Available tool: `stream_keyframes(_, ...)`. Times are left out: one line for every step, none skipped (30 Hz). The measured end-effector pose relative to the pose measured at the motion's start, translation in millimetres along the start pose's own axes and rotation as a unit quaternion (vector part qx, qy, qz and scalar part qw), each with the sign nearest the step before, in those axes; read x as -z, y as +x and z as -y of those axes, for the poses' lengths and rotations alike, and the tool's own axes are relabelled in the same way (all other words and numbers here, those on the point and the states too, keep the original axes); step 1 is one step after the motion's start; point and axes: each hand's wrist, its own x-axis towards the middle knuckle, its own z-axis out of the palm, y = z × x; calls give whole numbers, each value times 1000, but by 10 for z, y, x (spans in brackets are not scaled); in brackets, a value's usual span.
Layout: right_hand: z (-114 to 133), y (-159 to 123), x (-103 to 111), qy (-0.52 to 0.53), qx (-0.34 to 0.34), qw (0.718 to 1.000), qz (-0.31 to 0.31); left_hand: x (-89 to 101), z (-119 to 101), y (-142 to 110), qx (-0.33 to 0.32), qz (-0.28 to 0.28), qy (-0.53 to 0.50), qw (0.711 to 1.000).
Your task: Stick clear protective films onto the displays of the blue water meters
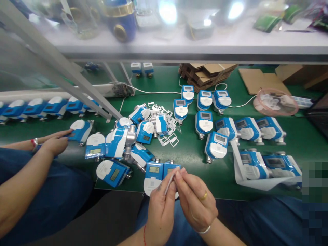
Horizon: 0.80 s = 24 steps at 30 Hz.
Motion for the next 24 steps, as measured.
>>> stream_keyframes(5, 16, -2, 2, 7, 1000, -2, 7, -7, 1, -4, -3, 4, 1000)
stream_keyframes(10, 30, -4, 6, 12, 1000, -2, 15, -13, 2, -6, -5, 7, 1000)
stream_keyframes(13, 42, -7, 10, 16, 1000, 0, 25, -18, 5, -8, -7, 10, 1000)
stream_keyframes(14, 50, -10, 16, 19, 1000, 1, 36, -22, 9, -10, -9, 13, 1000)
stream_keyframes(13, 57, -14, 22, 16, 1000, 5, 49, -22, 14, -11, -7, 17, 1000)
stream_keyframes(10, 64, -17, 27, 11, 1000, 7, 65, -20, 20, -12, -5, 24, 1000)
stream_keyframes(4, 73, -19, 32, 8, 999, 10, 83, -14, 26, -14, -1, 32, 999)
stream_keyframes(-4, 86, -20, 36, 7, 999, 14, 103, -6, 34, -16, 5, 40, 999)
stream_keyframes(-14, 106, -17, 39, 3, 999, 18, 125, 3, 43, -17, 12, 48, 999)
stream_keyframes(-27, 135, -12, 41, -2, 999, 26, 148, 12, 52, -17, 19, 53, 998)
stream_keyframes(-41, 172, -5, 44, -7, 998, 37, 172, 19, 62, -18, 26, 54, 998)
stream_keyframes(-56, 216, 5, 48, -14, 998, 50, 196, 23, 73, -16, 33, 54, 998)
stream_keyframes(-72, 264, 15, 54, -24, 996, 67, 219, 24, 83, -14, 38, 52, 998)
stream_keyframes(-89, 312, 24, 62, -35, 994, 84, 240, 21, 92, -9, 42, 50, 998)
stream_keyframes(-104, 356, 30, 72, -41, 991, 102, 258, 16, 99, -1, 44, 44, 998)
stream_keyframes(-120, 392, 34, 79, -41, 989, 117, 272, 12, 103, 12, 46, 35, 998)
stream_keyframes(-133, 419, 33, 80, -33, 988, 130, 279, 12, 104, 29, 47, 18, 998)
stream_keyframes(-144, 436, 29, 75, -16, 987, 139, 280, 18, 100, 50, 45, -9, 998)
stream_keyframes(-152, 444, 22, 63, 10, 987, 147, 273, 30, 94, 76, 37, -48, 995)
stream_keyframes(-155, 445, 13, 48, 38, 986, 155, 258, 47, 86, 104, 22, -97, 990)
stream_keyframes(-151, 442, 3, 35, 67, 984, 163, 238, 66, 79, 133, -3, -152, 979)
stream_keyframes(-140, 436, -7, 28, 94, 980, 173, 213, 85, 75, 157, -36, -203, 966)
stream_keyframes(-122, 427, -14, 28, 117, 976, 184, 186, 97, 76, 174, -69, -247, 951)
stream_keyframes(-95, 415, -19, 38, 134, 970, 197, 161, 102, 84, 185, -95, -283, 936)
